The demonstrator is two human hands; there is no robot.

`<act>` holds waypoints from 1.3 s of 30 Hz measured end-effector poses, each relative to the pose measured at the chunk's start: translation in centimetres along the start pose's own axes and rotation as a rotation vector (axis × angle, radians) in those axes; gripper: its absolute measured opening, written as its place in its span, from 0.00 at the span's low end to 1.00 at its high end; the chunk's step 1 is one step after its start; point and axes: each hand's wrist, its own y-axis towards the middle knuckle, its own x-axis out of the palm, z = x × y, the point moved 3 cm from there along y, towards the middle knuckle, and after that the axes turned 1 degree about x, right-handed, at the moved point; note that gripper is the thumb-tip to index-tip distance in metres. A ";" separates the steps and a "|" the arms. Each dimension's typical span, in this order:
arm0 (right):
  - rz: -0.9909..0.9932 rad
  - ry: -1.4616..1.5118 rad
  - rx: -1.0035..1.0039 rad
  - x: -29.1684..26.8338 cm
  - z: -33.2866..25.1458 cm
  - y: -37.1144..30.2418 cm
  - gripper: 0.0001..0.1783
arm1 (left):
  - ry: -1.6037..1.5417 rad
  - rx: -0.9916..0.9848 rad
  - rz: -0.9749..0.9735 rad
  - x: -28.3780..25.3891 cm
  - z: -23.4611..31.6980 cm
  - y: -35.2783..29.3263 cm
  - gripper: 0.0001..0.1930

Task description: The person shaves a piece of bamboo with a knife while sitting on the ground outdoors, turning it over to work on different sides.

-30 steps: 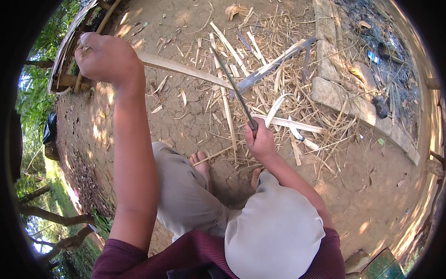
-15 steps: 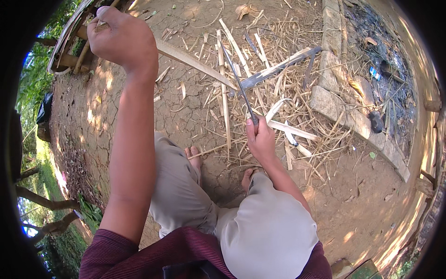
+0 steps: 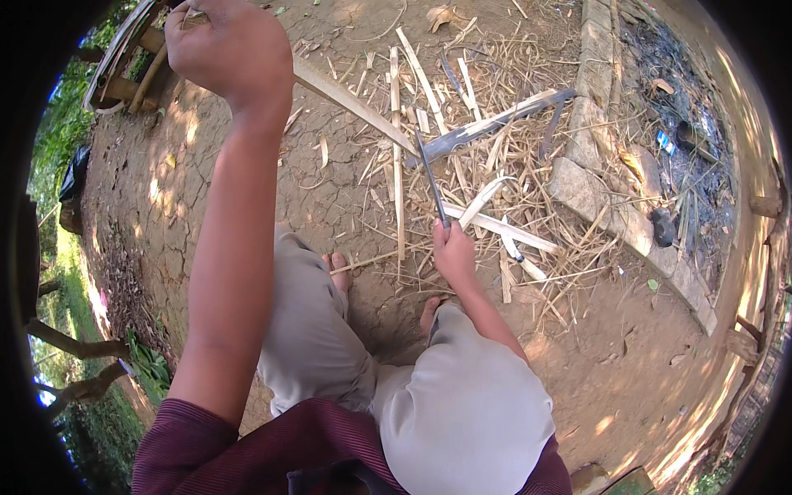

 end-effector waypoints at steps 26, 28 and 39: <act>0.171 0.294 -0.334 -6.5 -10.2 -0.6 0.16 | -0.043 0.025 -0.060 -0.8 1.5 -1.0 0.18; 0.276 0.323 -0.414 -3.5 -6.8 -0.6 0.14 | 0.015 0.037 -0.023 -0.7 0.0 -0.3 0.17; -0.177 0.166 0.284 3.3 6.3 2.6 0.29 | -0.396 -0.356 -0.084 -1.0 -2.8 0.5 0.14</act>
